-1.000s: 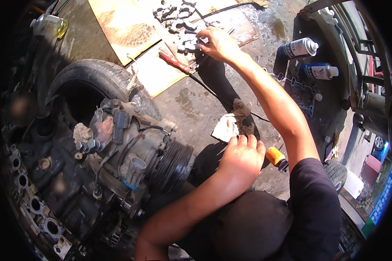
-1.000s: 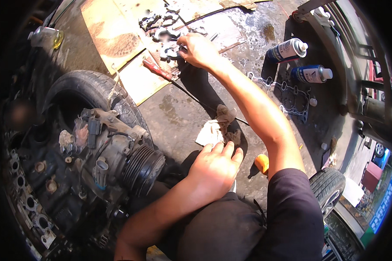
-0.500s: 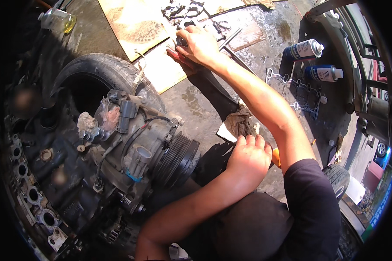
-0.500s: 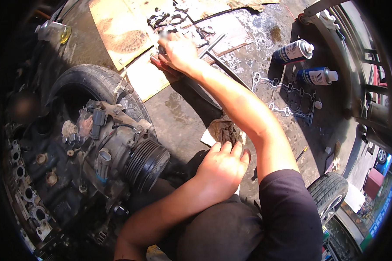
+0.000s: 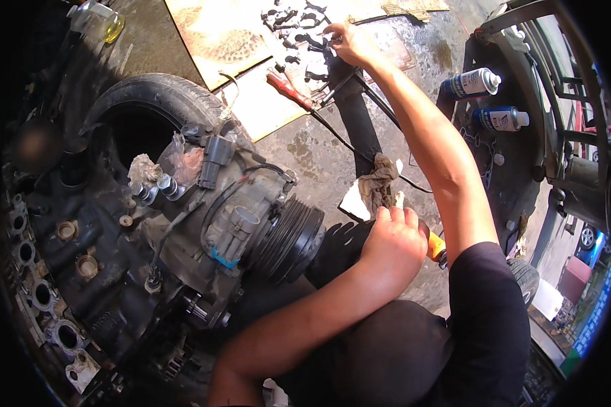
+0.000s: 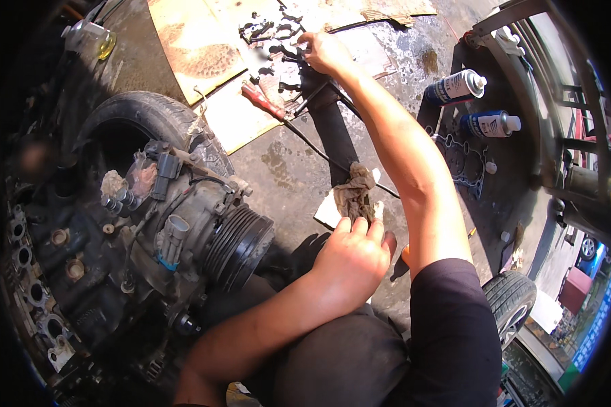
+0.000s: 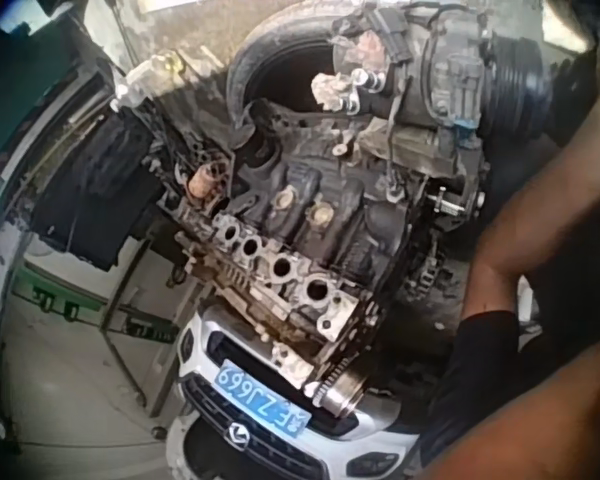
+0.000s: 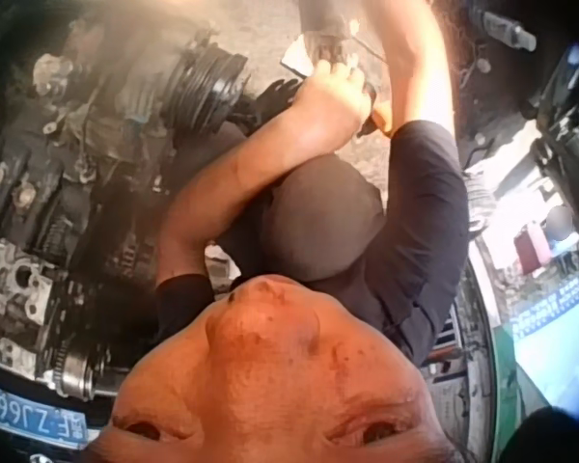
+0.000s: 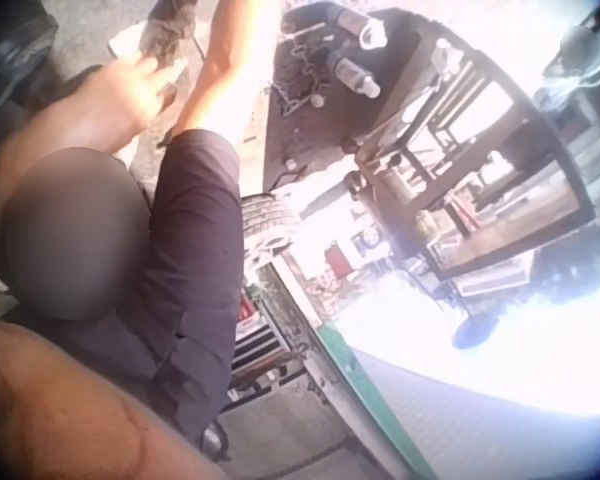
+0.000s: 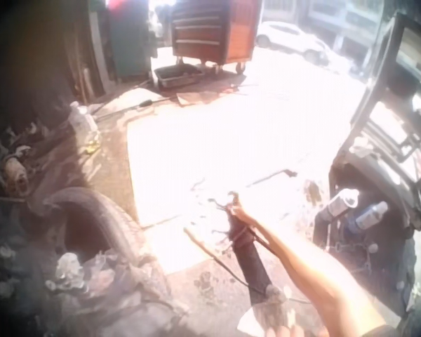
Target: The person sits on the floor and works on a disassembled car engine, using a spray bottle to clean parts and a rag to wipe them. They handle the camshaft, cylinder head, and small metal components, arranging them on the floor.
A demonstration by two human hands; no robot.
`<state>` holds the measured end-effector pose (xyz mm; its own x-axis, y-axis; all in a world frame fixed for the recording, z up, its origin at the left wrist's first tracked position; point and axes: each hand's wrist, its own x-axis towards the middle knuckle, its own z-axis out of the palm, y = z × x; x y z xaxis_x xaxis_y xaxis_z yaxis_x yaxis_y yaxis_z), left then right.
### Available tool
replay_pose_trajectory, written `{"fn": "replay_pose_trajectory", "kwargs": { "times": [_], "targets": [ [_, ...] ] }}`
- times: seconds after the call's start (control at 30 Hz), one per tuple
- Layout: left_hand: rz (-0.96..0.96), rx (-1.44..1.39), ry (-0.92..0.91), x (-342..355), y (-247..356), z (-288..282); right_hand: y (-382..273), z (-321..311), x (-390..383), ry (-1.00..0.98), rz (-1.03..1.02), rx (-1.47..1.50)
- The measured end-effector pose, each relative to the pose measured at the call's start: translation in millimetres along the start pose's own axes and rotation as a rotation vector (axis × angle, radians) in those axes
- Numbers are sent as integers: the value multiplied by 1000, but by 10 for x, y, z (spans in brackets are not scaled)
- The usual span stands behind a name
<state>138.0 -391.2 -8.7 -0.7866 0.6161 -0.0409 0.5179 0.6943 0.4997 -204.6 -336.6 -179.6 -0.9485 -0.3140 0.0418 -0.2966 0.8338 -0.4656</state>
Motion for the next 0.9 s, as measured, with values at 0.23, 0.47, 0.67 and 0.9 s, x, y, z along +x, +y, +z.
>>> {"fn": "replay_pose_trajectory", "kwargs": {
  "times": [0.23,0.47,0.67,0.9],
  "targets": [
    [46,-7,12,-59,-25,26,-104,76,-7,77,-24,-224],
    [63,20,55,-39,-39,-14,-141,72,-83,314,-258,-146],
    [62,-2,8,-39,-12,32,-200,208,-48,166,-294,-196],
    [41,-49,73,-23,-5,135,-68,59,229,-9,-19,-84]
  ]
}}
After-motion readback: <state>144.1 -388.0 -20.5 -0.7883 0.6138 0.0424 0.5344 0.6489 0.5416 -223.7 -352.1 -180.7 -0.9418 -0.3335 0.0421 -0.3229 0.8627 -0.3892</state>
